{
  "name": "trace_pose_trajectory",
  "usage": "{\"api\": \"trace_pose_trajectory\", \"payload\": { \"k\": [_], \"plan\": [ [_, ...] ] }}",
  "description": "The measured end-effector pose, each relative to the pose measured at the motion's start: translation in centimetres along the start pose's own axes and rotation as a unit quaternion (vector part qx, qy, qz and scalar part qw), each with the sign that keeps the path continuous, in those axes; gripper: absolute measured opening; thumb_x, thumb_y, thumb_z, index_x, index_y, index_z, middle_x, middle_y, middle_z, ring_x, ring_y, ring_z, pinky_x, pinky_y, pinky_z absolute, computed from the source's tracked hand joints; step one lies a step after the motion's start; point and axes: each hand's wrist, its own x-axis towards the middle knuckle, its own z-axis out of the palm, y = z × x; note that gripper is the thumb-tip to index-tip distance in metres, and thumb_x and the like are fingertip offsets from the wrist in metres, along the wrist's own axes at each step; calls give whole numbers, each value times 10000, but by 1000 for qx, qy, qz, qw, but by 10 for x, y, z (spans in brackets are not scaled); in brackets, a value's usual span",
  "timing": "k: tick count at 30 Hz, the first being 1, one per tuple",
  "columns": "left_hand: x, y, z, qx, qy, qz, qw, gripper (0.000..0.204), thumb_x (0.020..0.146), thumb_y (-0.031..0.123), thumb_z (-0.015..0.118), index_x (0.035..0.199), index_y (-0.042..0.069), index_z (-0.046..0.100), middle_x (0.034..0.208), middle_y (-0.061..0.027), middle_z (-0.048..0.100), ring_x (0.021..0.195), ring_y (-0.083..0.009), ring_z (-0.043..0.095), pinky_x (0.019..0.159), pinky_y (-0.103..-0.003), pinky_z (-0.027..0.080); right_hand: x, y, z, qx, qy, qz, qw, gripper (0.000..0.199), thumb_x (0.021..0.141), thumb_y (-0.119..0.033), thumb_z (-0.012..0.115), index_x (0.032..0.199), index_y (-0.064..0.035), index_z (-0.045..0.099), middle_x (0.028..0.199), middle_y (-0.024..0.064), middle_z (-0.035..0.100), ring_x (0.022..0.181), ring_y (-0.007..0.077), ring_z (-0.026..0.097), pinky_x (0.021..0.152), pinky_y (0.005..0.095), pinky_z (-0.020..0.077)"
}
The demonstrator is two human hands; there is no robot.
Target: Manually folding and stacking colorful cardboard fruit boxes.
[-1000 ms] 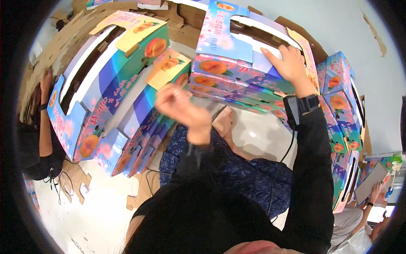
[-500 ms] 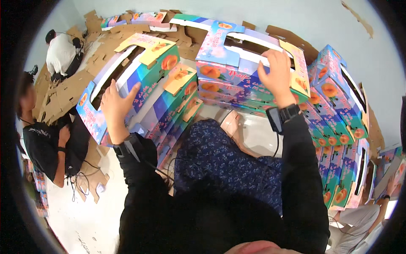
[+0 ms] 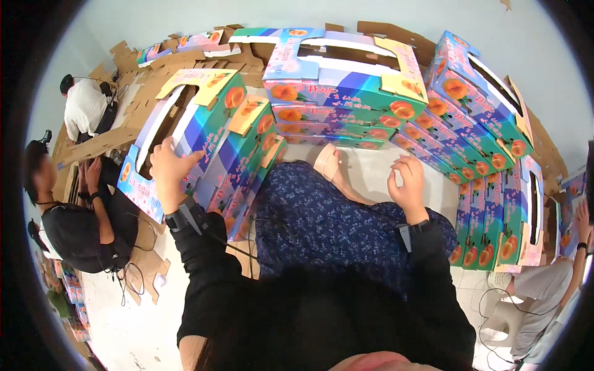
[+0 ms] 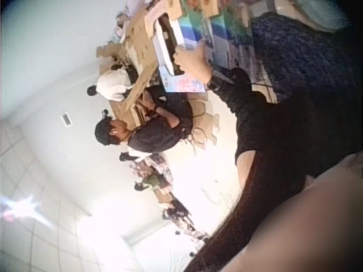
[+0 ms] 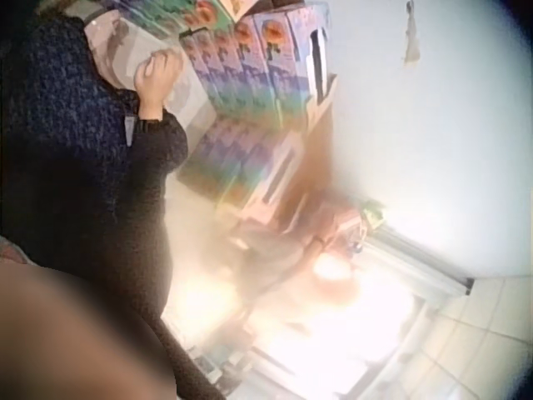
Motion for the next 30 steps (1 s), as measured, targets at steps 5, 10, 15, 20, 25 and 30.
{"api": "trace_pose_trajectory", "payload": {
  "k": [5,10,15,20,25,30],
  "plan": [
    [-15,-4,-4,-25,84,-9,996,991,487,534,798,1309,94,464,1236,-186,506,1173,-352,464,953,-481,375,-37,9,-13,-10,22,73,997,145,663,-8,597,796,-44,551,832,124,557,866,318,563,787,421,442],
    [-56,-13,-22,-117,152,22,981,995,509,482,815,1327,59,438,1228,-215,503,1158,-369,472,953,-462,377,-40,8,-9,17,34,133,990,138,677,5,586,805,-35,551,840,136,563,835,321,554,750,382,442],
    [-107,8,-60,-164,212,98,958,921,515,316,853,1311,59,468,1184,-207,509,1123,-358,476,953,-433,371,-21,-17,-2,98,20,126,987,150,718,2,604,860,-23,562,868,129,564,849,282,561,759,352,446],
    [-132,48,-88,-192,255,256,913,925,452,206,864,1301,122,506,1172,-161,480,1101,-331,446,936,-422,362,8,-43,-22,397,37,226,889,367,818,-112,614,1145,-25,470,1130,105,531,1004,213,543,845,335,457],
    [-136,71,-84,-194,320,374,848,828,421,142,784,1224,128,582,1149,-124,488,1068,-334,448,949,-446,321,32,-75,-69,495,121,188,840,715,787,-406,637,1322,-43,332,1318,133,419,1179,246,452,951,393,402],
    [-146,97,-69,-157,246,514,807,648,526,156,769,1148,266,624,1097,-57,506,1055,-253,472,975,-468,327,1,-76,-124,526,132,231,808,1174,617,-747,611,1441,-61,134,1462,150,239,1326,299,296,1067,418,285]
  ]
}}
